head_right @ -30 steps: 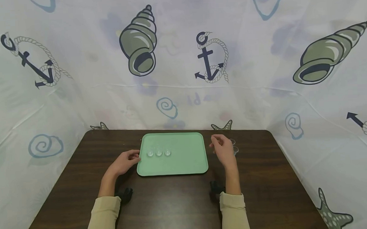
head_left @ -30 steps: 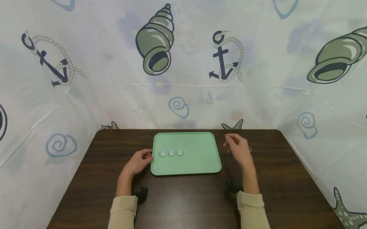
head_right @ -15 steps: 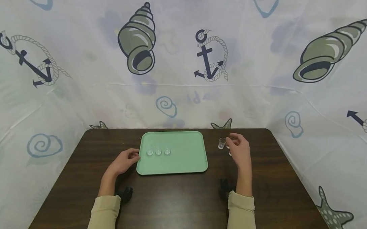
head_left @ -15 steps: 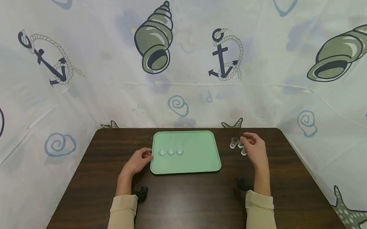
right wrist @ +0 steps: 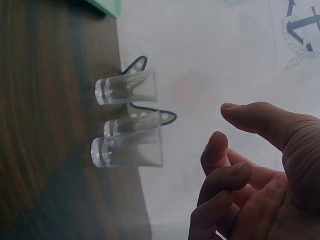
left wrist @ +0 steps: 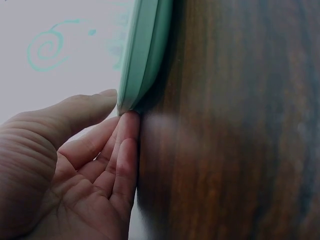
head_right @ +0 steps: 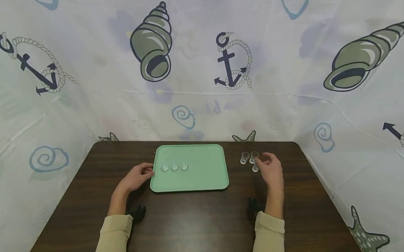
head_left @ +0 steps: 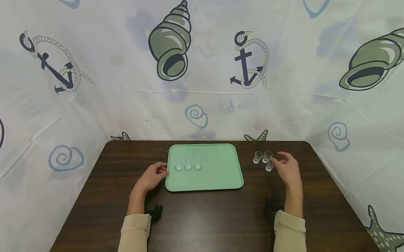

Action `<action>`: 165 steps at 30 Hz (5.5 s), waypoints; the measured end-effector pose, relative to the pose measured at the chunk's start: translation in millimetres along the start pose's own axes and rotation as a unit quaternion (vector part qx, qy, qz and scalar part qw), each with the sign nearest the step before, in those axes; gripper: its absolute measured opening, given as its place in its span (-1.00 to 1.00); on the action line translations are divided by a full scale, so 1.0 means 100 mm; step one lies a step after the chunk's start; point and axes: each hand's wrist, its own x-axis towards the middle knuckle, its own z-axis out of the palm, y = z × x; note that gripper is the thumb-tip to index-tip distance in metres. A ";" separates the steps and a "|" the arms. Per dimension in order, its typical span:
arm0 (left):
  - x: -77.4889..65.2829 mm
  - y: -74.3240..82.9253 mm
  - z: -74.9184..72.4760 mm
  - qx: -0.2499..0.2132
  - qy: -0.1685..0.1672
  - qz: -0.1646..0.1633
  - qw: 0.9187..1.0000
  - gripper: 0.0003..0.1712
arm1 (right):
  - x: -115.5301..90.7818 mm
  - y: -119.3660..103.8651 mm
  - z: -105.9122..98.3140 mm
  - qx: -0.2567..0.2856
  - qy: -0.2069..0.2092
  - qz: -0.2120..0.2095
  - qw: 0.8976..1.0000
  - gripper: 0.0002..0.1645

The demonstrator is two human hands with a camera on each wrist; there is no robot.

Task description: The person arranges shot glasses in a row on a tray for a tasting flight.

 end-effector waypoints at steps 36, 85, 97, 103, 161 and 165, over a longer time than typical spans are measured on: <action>-0.02 0.06 0.00 -0.002 -0.005 0.000 1.000 -0.38 | 0.26 0.36 0.21 0.075 -0.085 0.082 0.990 -0.21; -0.07 0.03 -0.03 -0.001 -0.006 0.004 1.000 -0.37 | 0.11 0.42 0.27 0.084 -0.071 0.113 0.987 -0.40; -0.08 0.05 -0.02 -0.003 -0.007 0.002 1.000 -0.35 | 0.11 0.33 0.22 0.084 -0.057 0.086 0.991 -0.52; -0.08 0.07 -0.02 0.001 -0.003 -0.003 1.000 -0.36 | 0.11 0.24 0.18 0.079 -0.057 0.085 0.992 -0.44; -0.06 0.08 -0.01 -0.013 -0.016 -0.002 1.000 -0.40 | 0.08 -0.42 0.70 0.124 -0.107 -0.106 0.981 -0.55; -0.06 0.09 -0.01 -0.013 -0.017 -0.003 1.000 -0.40 | 0.04 -0.47 0.78 0.117 -0.115 -0.118 0.979 -0.56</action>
